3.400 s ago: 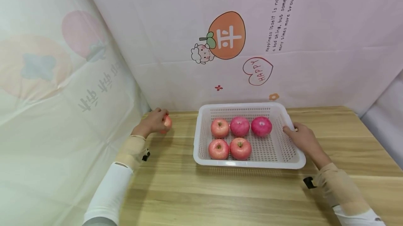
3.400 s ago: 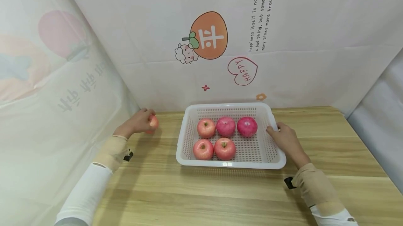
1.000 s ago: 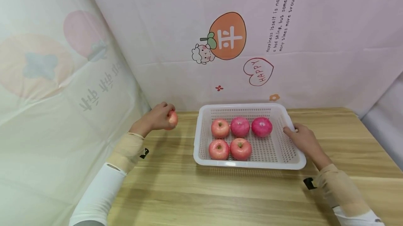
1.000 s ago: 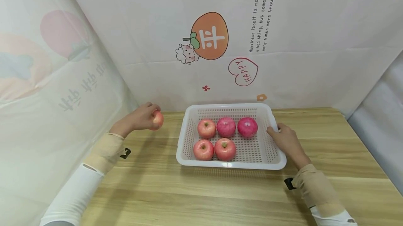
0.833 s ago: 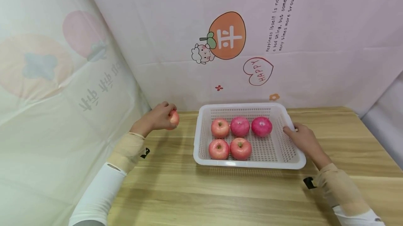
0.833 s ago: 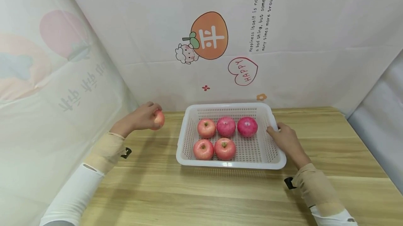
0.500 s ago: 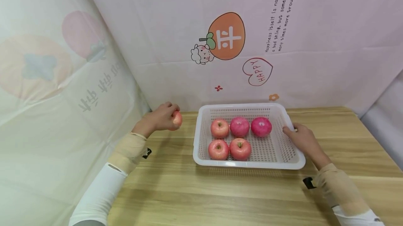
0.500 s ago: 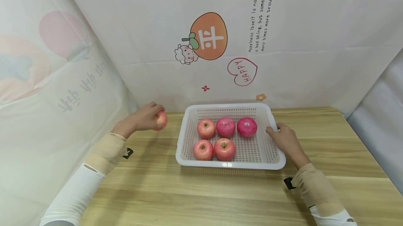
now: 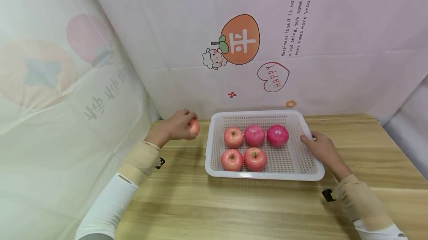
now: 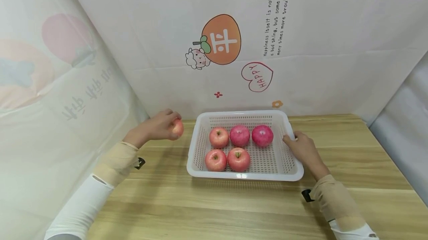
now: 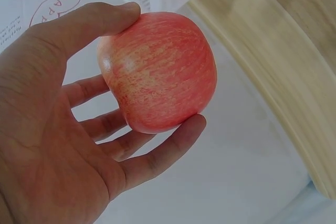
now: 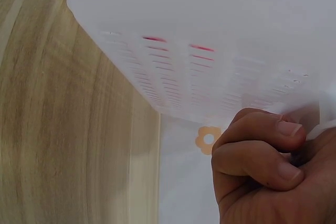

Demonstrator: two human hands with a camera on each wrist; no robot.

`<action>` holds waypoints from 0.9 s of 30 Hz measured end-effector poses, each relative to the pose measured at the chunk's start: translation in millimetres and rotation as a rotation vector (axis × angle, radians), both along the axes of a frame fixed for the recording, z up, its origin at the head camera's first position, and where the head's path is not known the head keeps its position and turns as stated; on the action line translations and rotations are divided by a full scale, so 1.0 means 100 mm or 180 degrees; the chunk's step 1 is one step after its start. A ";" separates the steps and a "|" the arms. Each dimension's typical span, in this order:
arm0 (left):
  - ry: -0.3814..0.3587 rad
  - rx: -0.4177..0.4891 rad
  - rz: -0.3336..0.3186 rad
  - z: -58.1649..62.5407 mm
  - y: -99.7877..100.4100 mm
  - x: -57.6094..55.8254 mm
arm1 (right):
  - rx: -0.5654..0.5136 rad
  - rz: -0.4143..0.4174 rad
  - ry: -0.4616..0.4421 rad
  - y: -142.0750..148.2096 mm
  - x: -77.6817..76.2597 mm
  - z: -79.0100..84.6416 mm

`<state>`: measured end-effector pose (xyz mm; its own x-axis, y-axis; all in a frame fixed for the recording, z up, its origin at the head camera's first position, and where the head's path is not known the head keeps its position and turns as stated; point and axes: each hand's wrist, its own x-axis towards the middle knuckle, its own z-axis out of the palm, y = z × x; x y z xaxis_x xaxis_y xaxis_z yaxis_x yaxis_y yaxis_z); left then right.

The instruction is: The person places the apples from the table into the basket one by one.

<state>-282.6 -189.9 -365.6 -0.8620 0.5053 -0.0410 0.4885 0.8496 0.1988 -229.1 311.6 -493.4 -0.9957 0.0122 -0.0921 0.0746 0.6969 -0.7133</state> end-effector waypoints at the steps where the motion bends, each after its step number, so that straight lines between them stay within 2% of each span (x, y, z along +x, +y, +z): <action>1: 0.0002 -0.0014 -0.0018 0.00 0.02 0.00 | -0.0001 -0.0003 0.0004 0.00 0.00 0.00; 9: -0.0066 -0.0177 -0.0118 0.05 0.15 0.03 | -0.0018 0.0016 -0.0011 0.00 0.01 0.01; 27: 0.0064 -0.0148 -0.0467 0.12 0.34 0.03 | -0.0064 0.0001 0.0023 0.00 -0.02 -0.04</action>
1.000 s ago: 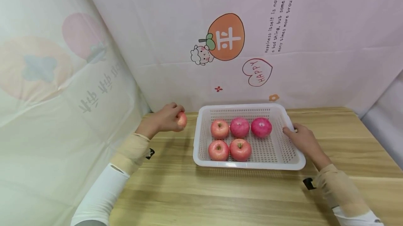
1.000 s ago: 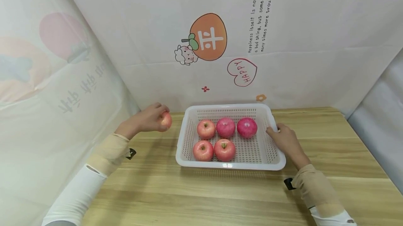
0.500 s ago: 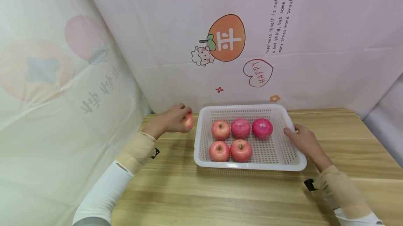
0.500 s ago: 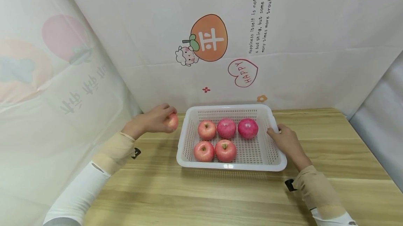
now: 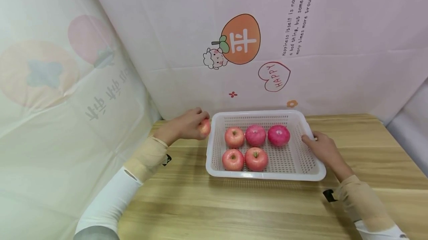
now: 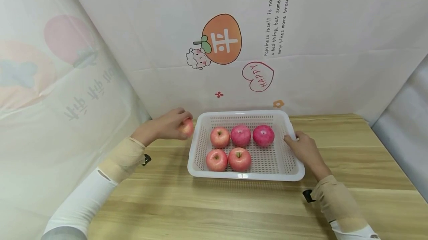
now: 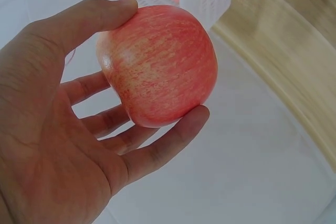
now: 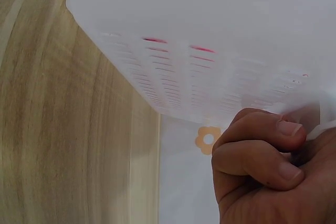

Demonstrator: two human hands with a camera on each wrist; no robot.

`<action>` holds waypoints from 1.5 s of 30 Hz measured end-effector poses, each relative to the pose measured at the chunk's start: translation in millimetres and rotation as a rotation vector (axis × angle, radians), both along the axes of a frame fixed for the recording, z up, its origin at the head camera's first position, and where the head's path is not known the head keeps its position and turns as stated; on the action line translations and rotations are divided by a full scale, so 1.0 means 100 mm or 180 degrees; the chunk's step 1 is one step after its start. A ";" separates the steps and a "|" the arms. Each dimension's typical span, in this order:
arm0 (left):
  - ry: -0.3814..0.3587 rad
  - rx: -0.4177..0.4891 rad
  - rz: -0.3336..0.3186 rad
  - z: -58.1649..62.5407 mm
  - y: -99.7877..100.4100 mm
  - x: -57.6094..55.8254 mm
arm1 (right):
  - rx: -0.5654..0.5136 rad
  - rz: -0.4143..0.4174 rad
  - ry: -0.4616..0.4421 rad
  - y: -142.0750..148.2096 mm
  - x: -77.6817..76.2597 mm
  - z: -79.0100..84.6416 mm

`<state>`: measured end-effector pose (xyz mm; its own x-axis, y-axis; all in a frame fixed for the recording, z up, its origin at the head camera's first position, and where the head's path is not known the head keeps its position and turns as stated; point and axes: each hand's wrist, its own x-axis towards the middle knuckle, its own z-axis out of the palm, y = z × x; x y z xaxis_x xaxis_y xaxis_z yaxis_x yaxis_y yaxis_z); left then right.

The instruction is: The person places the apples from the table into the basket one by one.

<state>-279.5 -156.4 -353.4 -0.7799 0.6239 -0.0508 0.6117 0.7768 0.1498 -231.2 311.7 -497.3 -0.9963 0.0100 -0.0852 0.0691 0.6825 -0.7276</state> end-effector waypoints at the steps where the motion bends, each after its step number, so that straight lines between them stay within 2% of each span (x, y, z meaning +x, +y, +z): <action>1: -0.0013 -0.0021 -0.0004 0.00 0.02 0.00 | -0.0001 0.0004 -0.0001 0.00 0.00 0.00; 11: -0.0103 -0.0192 -0.0154 0.01 0.21 0.01 | 0.0070 0.0004 0.0008 0.00 0.00 0.01; 24: -0.0296 -0.0286 -0.0200 0.05 0.39 0.03 | 0.0048 0.0007 0.0018 0.00 0.00 0.01; 34: -0.0150 -0.0287 -0.0432 0.08 0.50 0.02 | 0.0067 0.0016 -0.0008 0.00 0.00 0.02; 45: -0.0208 -0.0374 -0.0461 0.11 0.59 0.03 | 0.0036 0.0064 0.0000 0.01 0.01 0.02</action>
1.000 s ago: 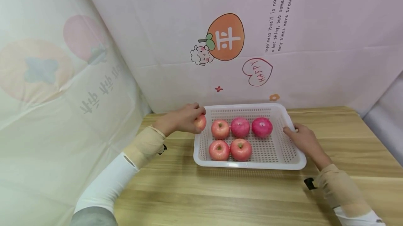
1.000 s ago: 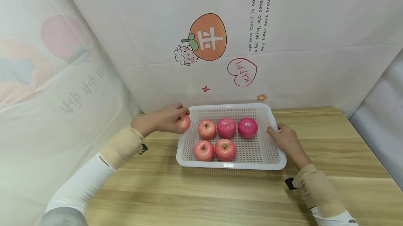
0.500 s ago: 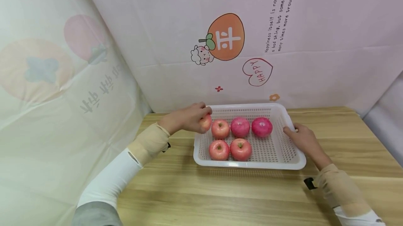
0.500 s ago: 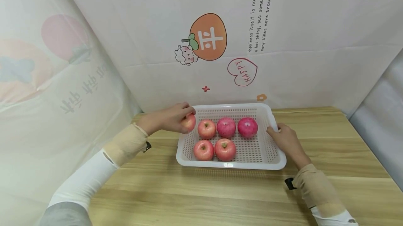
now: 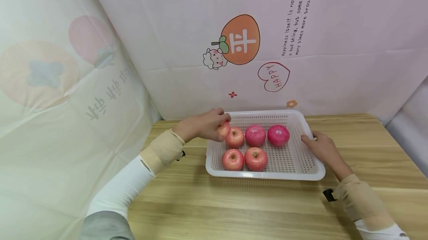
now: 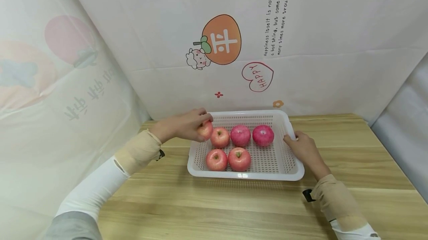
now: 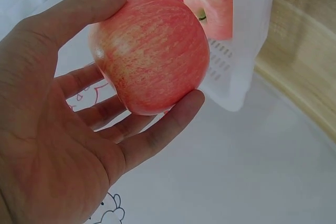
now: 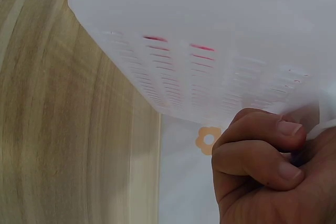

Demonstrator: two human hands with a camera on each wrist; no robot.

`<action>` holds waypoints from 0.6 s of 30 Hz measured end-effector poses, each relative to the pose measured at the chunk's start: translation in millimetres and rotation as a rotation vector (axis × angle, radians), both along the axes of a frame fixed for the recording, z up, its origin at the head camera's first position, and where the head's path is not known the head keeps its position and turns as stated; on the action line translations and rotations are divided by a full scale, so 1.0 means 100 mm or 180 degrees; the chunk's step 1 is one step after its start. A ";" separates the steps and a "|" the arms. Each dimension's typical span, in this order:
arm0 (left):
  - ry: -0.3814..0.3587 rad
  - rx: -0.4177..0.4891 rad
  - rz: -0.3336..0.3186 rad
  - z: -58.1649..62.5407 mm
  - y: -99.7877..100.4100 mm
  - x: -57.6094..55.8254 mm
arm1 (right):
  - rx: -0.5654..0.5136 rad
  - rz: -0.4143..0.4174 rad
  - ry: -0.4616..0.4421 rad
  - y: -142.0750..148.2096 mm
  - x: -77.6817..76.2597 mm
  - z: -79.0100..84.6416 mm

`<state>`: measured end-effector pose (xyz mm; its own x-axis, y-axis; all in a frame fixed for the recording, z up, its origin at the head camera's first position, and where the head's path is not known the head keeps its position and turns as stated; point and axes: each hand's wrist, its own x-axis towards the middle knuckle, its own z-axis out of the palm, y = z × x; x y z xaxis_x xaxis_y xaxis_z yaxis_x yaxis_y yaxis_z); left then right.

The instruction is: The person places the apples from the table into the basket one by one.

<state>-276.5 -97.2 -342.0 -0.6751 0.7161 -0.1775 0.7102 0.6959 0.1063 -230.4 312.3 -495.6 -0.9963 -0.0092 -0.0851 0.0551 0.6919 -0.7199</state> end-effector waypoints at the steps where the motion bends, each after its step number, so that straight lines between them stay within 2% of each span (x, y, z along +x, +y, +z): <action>1: -0.0011 -0.0004 0.0001 0.00 0.01 0.00 | -0.0003 -0.0002 -0.0002 0.00 0.00 0.00; 18: -0.0063 0.0015 -0.0101 -0.04 0.15 -0.02 | 0.0046 -0.0034 -0.0074 0.01 0.00 0.01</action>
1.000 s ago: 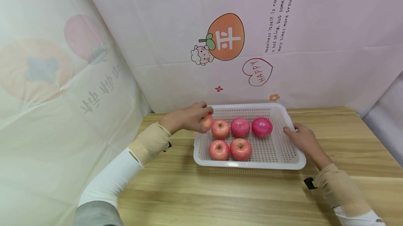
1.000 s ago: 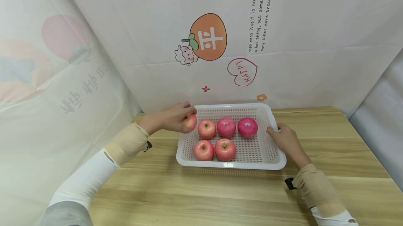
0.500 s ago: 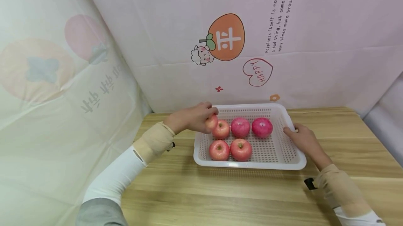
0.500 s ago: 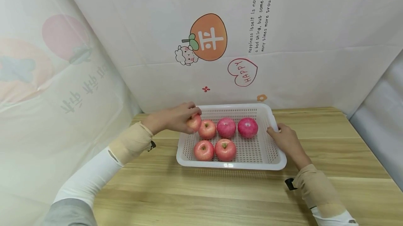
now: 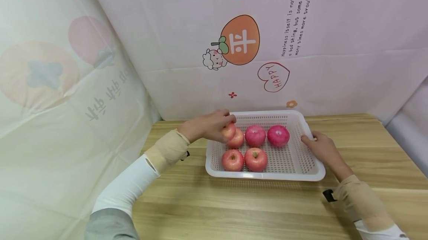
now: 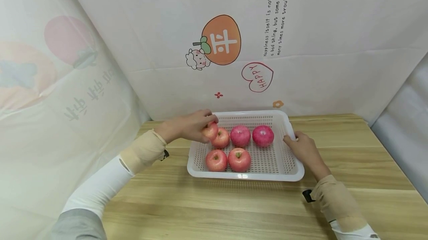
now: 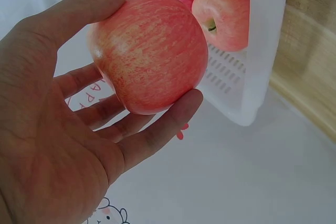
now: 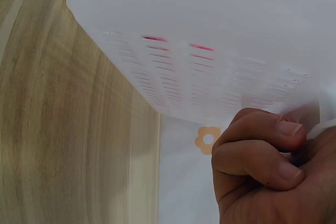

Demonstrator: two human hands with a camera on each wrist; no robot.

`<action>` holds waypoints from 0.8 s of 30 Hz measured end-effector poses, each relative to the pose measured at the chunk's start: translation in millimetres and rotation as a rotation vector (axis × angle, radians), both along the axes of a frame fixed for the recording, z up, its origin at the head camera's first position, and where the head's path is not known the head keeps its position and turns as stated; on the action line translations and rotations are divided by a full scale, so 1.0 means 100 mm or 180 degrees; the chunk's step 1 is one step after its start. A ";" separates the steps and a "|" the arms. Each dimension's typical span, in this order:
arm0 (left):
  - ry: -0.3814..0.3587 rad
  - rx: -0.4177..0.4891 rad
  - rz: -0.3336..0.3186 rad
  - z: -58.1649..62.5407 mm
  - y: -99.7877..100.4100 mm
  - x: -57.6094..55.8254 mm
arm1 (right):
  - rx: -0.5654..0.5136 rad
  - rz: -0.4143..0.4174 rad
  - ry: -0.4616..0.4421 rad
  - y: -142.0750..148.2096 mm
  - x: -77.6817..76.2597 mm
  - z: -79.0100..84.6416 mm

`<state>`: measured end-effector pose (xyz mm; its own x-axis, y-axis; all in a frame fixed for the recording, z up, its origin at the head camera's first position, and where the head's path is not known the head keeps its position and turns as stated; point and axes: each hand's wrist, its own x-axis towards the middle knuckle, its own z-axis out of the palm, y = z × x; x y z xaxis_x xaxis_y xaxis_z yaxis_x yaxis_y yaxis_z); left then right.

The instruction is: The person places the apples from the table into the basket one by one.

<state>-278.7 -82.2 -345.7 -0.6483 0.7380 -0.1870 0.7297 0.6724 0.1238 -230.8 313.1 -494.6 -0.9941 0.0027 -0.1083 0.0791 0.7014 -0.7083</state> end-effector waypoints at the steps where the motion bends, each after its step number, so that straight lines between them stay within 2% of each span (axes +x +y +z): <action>1: 0.0008 0.0009 -0.0024 -0.01 0.01 0.00 | 0.0009 -0.0003 0.0003 0.00 0.00 0.00; 7: 0.0069 0.0066 -0.0142 -0.05 0.06 -0.03 | 0.0010 -0.0008 0.0038 0.00 -0.01 -0.02; 17: 0.0056 -0.0007 -0.0100 -0.07 0.19 -0.05 | -0.0037 -0.0017 0.0081 0.01 -0.02 -0.03; 24: 0.0086 -0.0066 -0.0143 -0.09 0.26 -0.04 | -0.0023 -0.0003 0.0082 0.00 -0.02 -0.03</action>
